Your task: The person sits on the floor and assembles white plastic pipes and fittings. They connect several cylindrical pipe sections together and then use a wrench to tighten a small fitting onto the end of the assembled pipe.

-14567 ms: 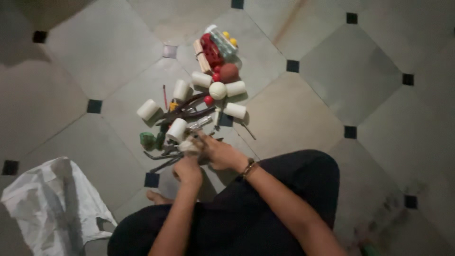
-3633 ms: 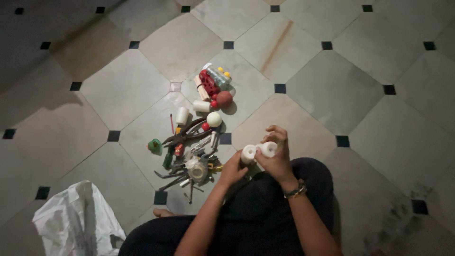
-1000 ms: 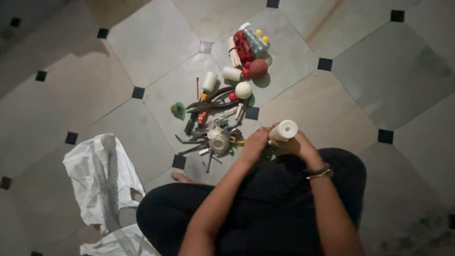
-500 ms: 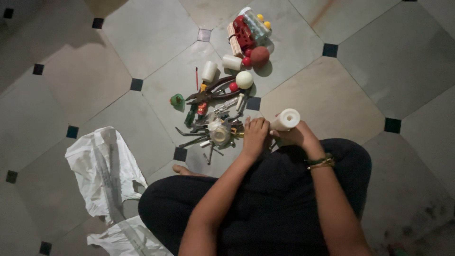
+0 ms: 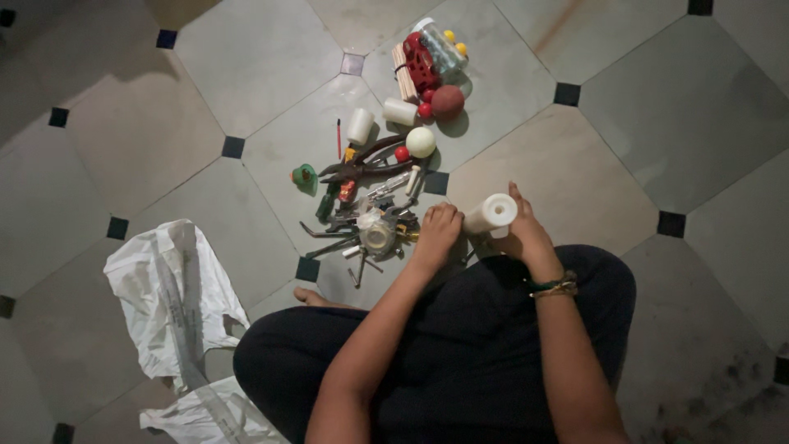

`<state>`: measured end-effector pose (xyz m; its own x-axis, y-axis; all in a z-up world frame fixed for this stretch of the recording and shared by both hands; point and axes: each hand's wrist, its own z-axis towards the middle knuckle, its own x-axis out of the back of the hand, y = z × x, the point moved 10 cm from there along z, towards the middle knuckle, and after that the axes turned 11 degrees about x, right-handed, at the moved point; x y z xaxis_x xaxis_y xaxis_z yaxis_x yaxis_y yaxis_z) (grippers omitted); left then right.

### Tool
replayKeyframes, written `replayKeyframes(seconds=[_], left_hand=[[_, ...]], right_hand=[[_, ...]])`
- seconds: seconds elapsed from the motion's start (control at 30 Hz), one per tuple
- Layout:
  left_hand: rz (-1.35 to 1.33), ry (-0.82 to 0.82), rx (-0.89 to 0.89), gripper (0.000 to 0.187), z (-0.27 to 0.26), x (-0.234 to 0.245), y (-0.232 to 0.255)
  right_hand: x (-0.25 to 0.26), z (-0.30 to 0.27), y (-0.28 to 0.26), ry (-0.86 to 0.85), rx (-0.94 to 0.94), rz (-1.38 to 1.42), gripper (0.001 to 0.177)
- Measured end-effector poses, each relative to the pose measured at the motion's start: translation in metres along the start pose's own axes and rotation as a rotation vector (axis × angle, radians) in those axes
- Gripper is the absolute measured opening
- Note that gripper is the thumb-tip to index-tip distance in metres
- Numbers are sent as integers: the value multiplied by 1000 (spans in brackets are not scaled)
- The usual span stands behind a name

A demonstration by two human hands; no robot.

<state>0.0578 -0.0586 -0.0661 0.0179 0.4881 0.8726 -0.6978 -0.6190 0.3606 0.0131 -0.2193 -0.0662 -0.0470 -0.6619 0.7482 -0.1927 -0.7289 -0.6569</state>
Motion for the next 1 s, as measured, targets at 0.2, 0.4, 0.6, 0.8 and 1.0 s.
replayKeyframes(seconds=[0.2, 0.4, 0.6, 0.8, 1.0], left_hand=[[72, 194, 53, 44, 12, 22, -23], [114, 237, 310, 60, 95, 65, -86], [-43, -3, 361, 68, 130, 57, -101], [36, 155, 318, 72, 125, 77, -83], [-254, 277, 355, 68, 108, 113, -60]], right_hand=[[-9, -3, 12, -164, -131, -73, 136], [-30, 7, 50, -129, -59, -191, 117], [7, 5, 9, -3, -75, -84, 113], [17, 2, -4, -66, -221, -124, 126], [15, 7, 4, -64, -147, -209, 129]])
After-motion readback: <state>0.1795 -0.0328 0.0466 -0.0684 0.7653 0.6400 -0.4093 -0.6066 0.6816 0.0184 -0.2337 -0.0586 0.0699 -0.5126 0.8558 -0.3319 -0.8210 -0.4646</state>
